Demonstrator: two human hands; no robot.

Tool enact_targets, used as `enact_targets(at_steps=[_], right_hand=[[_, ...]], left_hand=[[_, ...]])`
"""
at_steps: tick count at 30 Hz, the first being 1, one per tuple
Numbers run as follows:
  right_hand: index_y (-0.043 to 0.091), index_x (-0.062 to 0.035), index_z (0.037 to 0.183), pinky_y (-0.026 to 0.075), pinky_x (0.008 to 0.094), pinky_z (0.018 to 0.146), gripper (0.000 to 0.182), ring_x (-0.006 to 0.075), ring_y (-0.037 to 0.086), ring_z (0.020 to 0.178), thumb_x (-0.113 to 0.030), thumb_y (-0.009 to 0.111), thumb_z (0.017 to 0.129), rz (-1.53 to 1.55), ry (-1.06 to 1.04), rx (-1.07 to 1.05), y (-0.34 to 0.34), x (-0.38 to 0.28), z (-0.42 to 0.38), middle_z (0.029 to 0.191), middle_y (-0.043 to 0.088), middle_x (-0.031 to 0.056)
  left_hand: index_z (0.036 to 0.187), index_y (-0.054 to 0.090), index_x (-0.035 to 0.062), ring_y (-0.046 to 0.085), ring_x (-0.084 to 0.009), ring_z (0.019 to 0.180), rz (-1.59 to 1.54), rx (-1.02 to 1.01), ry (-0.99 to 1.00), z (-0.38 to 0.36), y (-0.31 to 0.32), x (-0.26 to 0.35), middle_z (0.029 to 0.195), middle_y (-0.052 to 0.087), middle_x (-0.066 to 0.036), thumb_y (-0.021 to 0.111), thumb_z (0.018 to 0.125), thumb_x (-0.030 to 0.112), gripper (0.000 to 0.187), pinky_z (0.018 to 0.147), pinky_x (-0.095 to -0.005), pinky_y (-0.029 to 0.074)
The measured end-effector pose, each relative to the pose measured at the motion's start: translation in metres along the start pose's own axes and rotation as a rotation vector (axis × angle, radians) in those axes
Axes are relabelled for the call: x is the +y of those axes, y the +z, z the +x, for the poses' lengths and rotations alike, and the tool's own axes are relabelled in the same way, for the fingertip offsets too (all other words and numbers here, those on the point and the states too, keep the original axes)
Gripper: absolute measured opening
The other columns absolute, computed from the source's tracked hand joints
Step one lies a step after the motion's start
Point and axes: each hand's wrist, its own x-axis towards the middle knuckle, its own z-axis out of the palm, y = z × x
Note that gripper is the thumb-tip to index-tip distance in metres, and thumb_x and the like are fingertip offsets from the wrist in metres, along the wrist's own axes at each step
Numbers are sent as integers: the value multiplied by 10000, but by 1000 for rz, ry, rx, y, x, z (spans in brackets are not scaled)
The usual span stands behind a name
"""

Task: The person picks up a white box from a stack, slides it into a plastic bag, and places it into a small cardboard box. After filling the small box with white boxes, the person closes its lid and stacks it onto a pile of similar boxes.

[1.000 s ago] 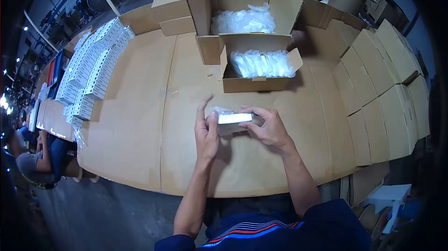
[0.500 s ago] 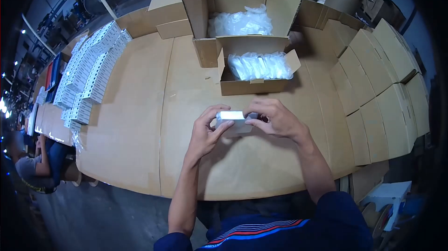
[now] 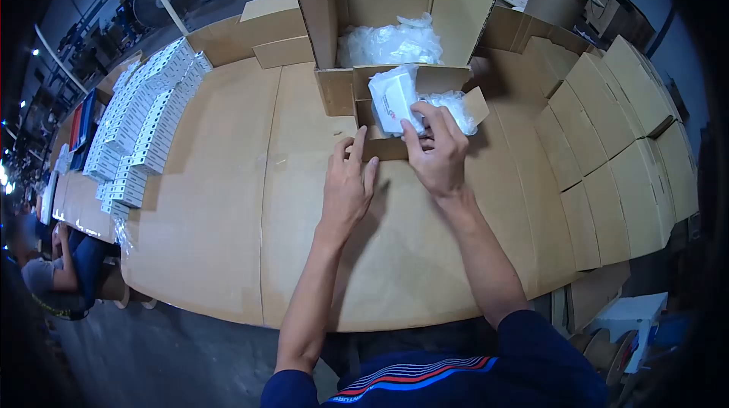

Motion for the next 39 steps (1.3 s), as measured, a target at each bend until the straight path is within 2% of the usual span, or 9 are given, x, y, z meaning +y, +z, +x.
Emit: enact_targets(at_steps=[8, 13, 16, 23, 29, 32, 35, 37, 39], right_hand=[[643, -33, 1170, 564, 479, 665, 296, 389, 676, 783, -64, 728, 888, -181, -83, -160, 25, 18, -6, 933, 595, 177], [654, -10, 1089, 562, 486, 695, 232, 415, 678, 794, -63, 732, 877, -289, -34, -217, 32, 20, 0, 945, 624, 200], [650, 0, 1026, 558, 500, 709, 192, 426, 678, 810, -70, 732, 868, -358, 28, -241, 37, 19, 0, 948, 635, 206], [629, 9, 962, 558, 533, 684, 156, 455, 684, 806, -63, 712, 852, -521, 142, -301, 51, 19, -7, 940, 629, 219], [666, 44, 1026, 582, 541, 660, 193, 464, 713, 764, -63, 614, 875, -648, 206, -409, 57, 20, -8, 1117, 606, 260], [669, 30, 1096, 580, 545, 664, 246, 449, 715, 759, -123, 608, 914, -637, 269, -505, 44, 6, -8, 1258, 549, 266], [645, 1, 1237, 579, 548, 683, 344, 443, 715, 791, -187, 615, 949, -554, 246, -433, 34, -5, -23, 1384, 484, 265], [445, -49, 1506, 556, 543, 899, 591, 475, 631, 1146, -286, 603, 988, -541, 355, -535, 30, -13, -32, 1592, 309, 266], [330, -67, 1576, 520, 533, 1001, 691, 492, 496, 1335, -248, 625, 978, -434, 369, -513, 30, -12, -44, 1645, 213, 268]], left_hand=[[1508, 484, 91, 587, -363, 1136, 154, -10, 100, -5, 0, -14, 1353, 555, -194, 661, 969, 119, 568, 987, -457, 506], [1472, 506, 62, 595, -382, 1122, 195, 10, 126, -5, 1, -17, 1342, 574, -186, 675, 952, 177, 559, 925, -481, 529], [1504, 490, 97, 586, -362, 1151, 209, 11, 97, -6, 3, -16, 1347, 571, -181, 686, 937, 110, 600, 996, -452, 507], [1480, 525, 112, 601, -358, 1150, 220, 26, 85, -5, 1, -16, 1324, 595, -166, 696, 918, 96, 587, 981, -445, 518], [1478, 528, 113, 601, -355, 1161, 193, 14, 82, -6, 0, -17, 1323, 599, -170, 694, 913, 88, 590, 977, -443, 522], [1491, 516, 119, 603, -353, 1152, 186, 11, 86, -6, 1, -17, 1325, 595, -173, 697, 906, 87, 613, 974, -441, 520], [1523, 483, 127, 602, -356, 1133, 165, 6, 125, -8, 0, -21, 1342, 575, -178, 703, 893, 82, 668, 976, -444, 513], [1529, 475, 127, 597, -359, 1136, 174, -20, 142, -11, -12, -13, 1349, 563, -180, 708, 887, 87, 684, 985, -454, 508], [1557, 434, 152, 593, -358, 1153, 174, -40, 139, -19, -25, -16, 1355, 547, -182, 714, 890, 129, 723, 997, -458, 500]])
